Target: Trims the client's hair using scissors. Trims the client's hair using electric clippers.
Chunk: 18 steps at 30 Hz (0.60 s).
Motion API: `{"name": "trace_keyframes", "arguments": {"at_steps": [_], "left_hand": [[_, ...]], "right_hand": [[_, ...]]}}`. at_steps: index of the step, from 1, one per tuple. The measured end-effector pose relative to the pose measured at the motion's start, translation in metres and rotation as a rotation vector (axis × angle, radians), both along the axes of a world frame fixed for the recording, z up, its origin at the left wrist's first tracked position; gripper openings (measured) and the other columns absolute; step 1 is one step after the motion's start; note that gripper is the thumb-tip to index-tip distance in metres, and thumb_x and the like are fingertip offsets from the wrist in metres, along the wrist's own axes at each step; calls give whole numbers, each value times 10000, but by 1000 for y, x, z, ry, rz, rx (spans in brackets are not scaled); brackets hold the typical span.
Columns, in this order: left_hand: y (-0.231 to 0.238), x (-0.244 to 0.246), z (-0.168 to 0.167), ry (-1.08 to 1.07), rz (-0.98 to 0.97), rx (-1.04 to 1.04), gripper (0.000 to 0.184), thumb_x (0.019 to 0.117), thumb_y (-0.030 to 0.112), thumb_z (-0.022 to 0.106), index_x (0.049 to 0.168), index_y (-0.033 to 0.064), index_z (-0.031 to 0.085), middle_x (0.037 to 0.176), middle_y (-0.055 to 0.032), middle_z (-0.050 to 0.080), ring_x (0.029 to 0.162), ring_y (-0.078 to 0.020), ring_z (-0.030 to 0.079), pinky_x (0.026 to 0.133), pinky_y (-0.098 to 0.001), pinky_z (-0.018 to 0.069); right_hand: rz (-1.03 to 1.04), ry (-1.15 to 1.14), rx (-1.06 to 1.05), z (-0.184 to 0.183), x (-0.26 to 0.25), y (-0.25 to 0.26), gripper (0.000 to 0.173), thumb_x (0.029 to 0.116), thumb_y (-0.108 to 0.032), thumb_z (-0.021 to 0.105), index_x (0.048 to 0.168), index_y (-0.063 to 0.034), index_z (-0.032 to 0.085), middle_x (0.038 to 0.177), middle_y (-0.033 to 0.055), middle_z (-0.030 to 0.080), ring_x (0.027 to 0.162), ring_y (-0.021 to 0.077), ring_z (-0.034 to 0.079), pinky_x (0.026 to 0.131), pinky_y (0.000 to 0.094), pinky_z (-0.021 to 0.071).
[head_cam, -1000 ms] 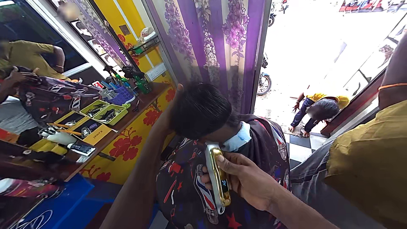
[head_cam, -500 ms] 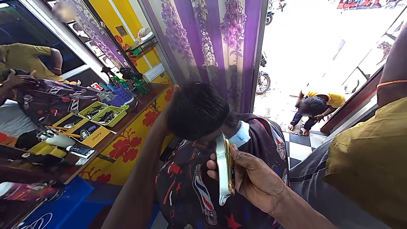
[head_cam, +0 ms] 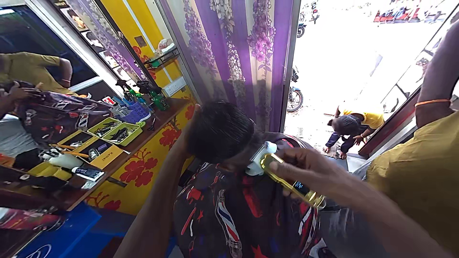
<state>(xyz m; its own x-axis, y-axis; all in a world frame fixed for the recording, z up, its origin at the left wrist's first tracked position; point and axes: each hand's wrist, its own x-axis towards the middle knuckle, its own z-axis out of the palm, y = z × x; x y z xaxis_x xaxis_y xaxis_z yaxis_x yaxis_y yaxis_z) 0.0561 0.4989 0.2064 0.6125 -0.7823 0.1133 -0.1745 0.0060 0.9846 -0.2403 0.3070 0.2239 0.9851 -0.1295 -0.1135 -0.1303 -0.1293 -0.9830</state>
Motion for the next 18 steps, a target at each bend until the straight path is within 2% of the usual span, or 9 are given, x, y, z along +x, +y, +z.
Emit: {"name": "trace_keyframes", "arguments": {"at_steps": [3, 6, 9, 14, 18], "left_hand": [[1, -9, 3, -1, 13, -28, 598, 1026, 679, 267, 1259, 269, 634, 1100, 56, 724, 1008, -65, 688, 866, -312, 594], [0, -4, 2, 80, -5, 4, 672, 1004, 721, 269, 1331, 239, 605, 1147, -6, 710, 1040, -140, 685, 877, -396, 591], [1, -5, 1, 105, 29, 18, 679, 999, 730, 258, 1342, 250, 593, 1152, -6, 705, 1036, -146, 683, 867, -406, 590], [5, -8, -1, 39, -4, -30, 683, 1012, 713, 241, 1397, 243, 553, 1217, 5, 685, 1094, -121, 662, 924, -387, 572], [8, -8, -1, -17, -9, -47, 687, 1021, 700, 229, 1376, 220, 570, 1186, -4, 689, 1069, -122, 665, 913, -385, 571]], "right_hand": [[109, 237, -239, 33, 15, -37, 315, 1019, -353, 625, 1064, -51, 700, 779, 101, 700, 609, 199, 703, 563, 327, 619], [291, 380, -210, 41, 38, -62, 364, 1059, -342, 556, 970, -14, 687, 785, 115, 707, 627, 185, 699, 584, 297, 595], [340, 445, -165, 46, 52, -67, 372, 1069, -324, 524, 942, -15, 688, 789, 127, 714, 613, 181, 696, 568, 277, 583], [307, 464, -179, 53, 67, -61, 379, 1061, -341, 538, 927, -23, 694, 780, 115, 712, 617, 172, 698, 565, 273, 584], [371, 484, -256, 60, 72, -57, 388, 1063, -336, 528, 907, -25, 698, 757, 109, 702, 586, 164, 678, 544, 263, 566]]}}
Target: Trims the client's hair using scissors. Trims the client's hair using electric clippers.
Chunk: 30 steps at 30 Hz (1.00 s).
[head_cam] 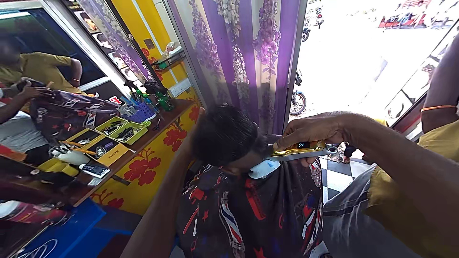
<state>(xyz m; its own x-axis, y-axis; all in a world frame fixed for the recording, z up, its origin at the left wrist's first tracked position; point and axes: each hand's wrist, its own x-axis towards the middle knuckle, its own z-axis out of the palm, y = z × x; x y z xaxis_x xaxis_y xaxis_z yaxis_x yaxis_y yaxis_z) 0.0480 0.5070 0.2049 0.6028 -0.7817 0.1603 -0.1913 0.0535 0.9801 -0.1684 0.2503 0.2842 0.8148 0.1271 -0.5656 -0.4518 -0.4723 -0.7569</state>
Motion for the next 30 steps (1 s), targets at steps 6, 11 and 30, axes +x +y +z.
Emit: {"name": "trace_keyframes", "arguments": {"at_steps": [6, 11, 30], "left_hand": [[0, 2, -1, 52, -81, -44, 713, 993, 743, 247, 1402, 236, 538, 1201, 9, 688, 1076, -116, 668, 901, -366, 582], [-1, 2, -3, 89, -86, -27, 693, 1004, 729, 214, 1379, 261, 561, 1174, 24, 702, 1049, -100, 678, 880, -352, 591], [-3, 1, 0, 34, -57, -33, 704, 982, 755, 266, 1406, 269, 547, 1218, 26, 692, 1092, -104, 669, 922, -361, 579]], "right_hand": [[-77, -66, 91, -12, -1, 10, 384, 1055, -348, 554, 908, -13, 670, 764, 115, 699, 617, 176, 692, 579, 280, 585], [-115, -152, 181, -25, -5, 13, 365, 1056, -342, 561, 947, -6, 653, 778, 117, 709, 623, 176, 707, 569, 271, 593], [-86, -292, 388, -53, 0, 9, 342, 1057, -337, 562, 1065, -12, 666, 842, 128, 713, 659, 181, 715, 587, 289, 613]]}}
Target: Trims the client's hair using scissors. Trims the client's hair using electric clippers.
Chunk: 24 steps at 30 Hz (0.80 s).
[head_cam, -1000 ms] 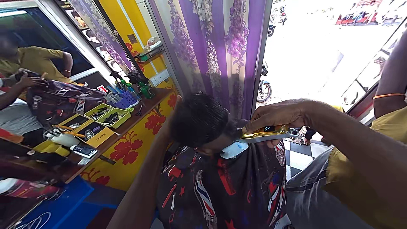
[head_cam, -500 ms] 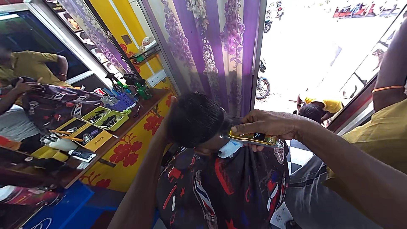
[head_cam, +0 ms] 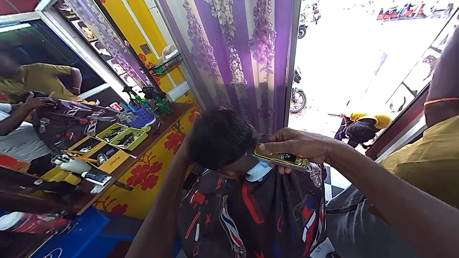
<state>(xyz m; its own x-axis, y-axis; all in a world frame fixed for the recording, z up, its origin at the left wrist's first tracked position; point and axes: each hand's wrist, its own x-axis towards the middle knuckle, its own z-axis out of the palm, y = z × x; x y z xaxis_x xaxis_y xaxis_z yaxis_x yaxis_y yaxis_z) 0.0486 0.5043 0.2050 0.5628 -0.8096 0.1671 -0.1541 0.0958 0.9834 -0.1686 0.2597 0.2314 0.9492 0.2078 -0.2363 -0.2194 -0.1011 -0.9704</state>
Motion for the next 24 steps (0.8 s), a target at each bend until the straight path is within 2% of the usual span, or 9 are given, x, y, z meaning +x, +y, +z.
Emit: {"name": "trace_keyframes", "arguments": {"at_steps": [5, 8, 13, 16, 19, 21, 22, 24], "left_hand": [[-1, -1, -1, 27, -3, 24, 708, 983, 755, 248, 1391, 266, 558, 1204, 16, 696, 1079, -117, 672, 906, -372, 583], [0, -1, -1, 9, 21, 43, 712, 999, 735, 213, 1393, 252, 558, 1211, 14, 692, 1087, -115, 668, 917, -368, 575], [1, -2, -2, -9, 59, 38, 697, 1004, 727, 215, 1402, 265, 552, 1219, 33, 692, 1093, -95, 665, 924, -348, 573], [1, -2, -3, 7, 57, 40, 692, 1003, 728, 225, 1401, 267, 551, 1214, 30, 693, 1088, -97, 667, 920, -349, 574], [1, -2, -3, 23, 53, 25, 676, 1012, 713, 216, 1375, 265, 569, 1185, 32, 702, 1060, -87, 674, 898, -338, 582], [1, -2, -3, 26, 45, 11, 670, 1022, 698, 207, 1386, 260, 560, 1187, 39, 702, 1062, -76, 673, 904, -325, 583], [1, -2, -4, 34, 43, 8, 665, 1025, 691, 203, 1383, 260, 561, 1181, 40, 705, 1058, -73, 676, 901, -322, 585], [0, -2, -3, 50, 52, 24, 646, 1038, 666, 170, 1369, 274, 563, 1161, 54, 707, 1038, -62, 676, 881, -315, 588]], "right_hand": [[33, 36, -37, 3, -2, -3, 353, 1051, -357, 567, 1009, -23, 670, 811, 114, 710, 634, 162, 703, 568, 267, 597], [19, 77, -70, 10, -2, 0, 356, 1048, -363, 571, 1017, -24, 673, 814, 107, 707, 638, 158, 702, 575, 261, 593], [8, 43, -24, 2, 1, 1, 346, 1054, -348, 566, 1051, -16, 664, 837, 122, 712, 643, 170, 708, 578, 276, 604], [-8, 28, 26, -2, -9, -5, 337, 1062, -337, 538, 1006, -32, 670, 810, 116, 715, 611, 152, 696, 542, 254, 586], [-133, -82, 254, -22, -34, -14, 368, 1024, -420, 550, 1031, -83, 698, 826, 92, 714, 579, 100, 665, 486, 205, 551], [-179, -157, 482, -47, -46, -16, 425, 996, -526, 572, 1143, -138, 663, 924, 67, 687, 636, 75, 661, 519, 182, 560], [-158, -146, 505, -56, -49, -14, 431, 972, -547, 613, 1151, -158, 660, 947, 71, 702, 653, 87, 674, 541, 200, 570], [-80, -95, 465, -63, -50, -9, 363, 979, -472, 654, 1129, -142, 678, 966, 105, 726, 680, 135, 710, 583, 250, 606]]}}
